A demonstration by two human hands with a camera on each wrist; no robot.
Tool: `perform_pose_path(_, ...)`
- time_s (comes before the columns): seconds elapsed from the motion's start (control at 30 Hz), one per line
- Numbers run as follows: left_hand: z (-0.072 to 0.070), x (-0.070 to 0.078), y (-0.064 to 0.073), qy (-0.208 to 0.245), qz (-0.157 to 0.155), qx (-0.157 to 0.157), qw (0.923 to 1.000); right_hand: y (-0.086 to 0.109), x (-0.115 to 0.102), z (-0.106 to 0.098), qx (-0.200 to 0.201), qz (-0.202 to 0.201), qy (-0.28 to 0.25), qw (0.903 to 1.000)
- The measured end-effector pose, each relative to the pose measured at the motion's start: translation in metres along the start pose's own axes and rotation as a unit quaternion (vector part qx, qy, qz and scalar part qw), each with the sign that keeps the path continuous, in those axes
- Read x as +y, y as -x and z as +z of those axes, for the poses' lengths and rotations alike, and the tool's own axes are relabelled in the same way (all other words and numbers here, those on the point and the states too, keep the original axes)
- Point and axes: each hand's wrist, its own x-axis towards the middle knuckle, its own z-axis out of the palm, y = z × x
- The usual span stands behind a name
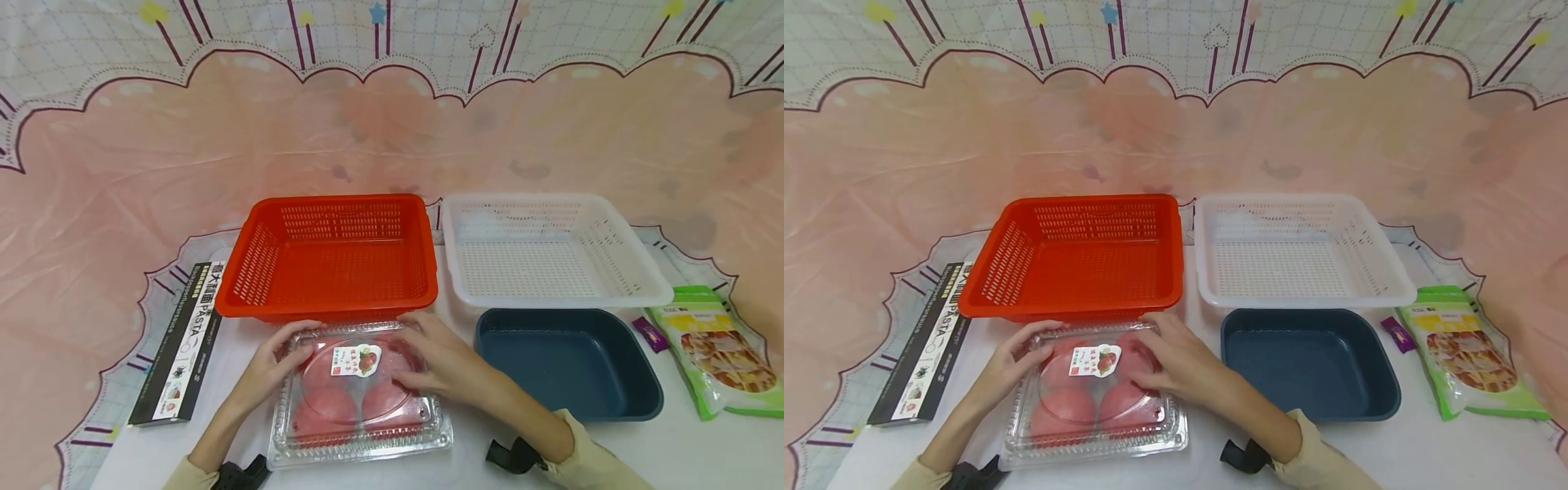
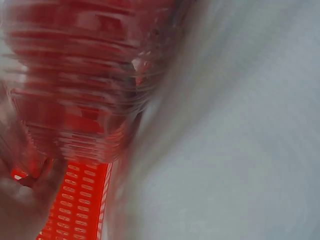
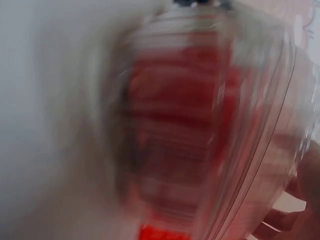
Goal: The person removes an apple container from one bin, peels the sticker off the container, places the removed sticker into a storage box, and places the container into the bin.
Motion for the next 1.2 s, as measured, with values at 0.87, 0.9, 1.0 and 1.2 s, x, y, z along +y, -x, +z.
perform_pose_path(0.87, 0.000, -0.002, 0.002, 0.006, -0.014, -0.009, 0.9998, -0.079, -0.020, 0.012, -0.227, 0.030, -0.115, 0.9667)
perform_pose_path(0.9, 0.000, -0.002, 0.002, 0.004, -0.014, -0.009, 0.9999, -0.080, -0.020, 0.012, -0.228, 0.031, -0.117, 0.9661)
perform_pose_path(1.0, 0.000, -0.002, 0.002, -0.002, -0.014, -0.007, 0.9999, -0.080, -0.020, 0.012, -0.234, 0.033, -0.123, 0.9639)
perform_pose_path(1.2, -0.001, -0.001, 0.002, -0.003, -0.012, -0.011, 0.9999, -0.082, -0.023, 0.012, -0.241, 0.052, -0.134, 0.9599)
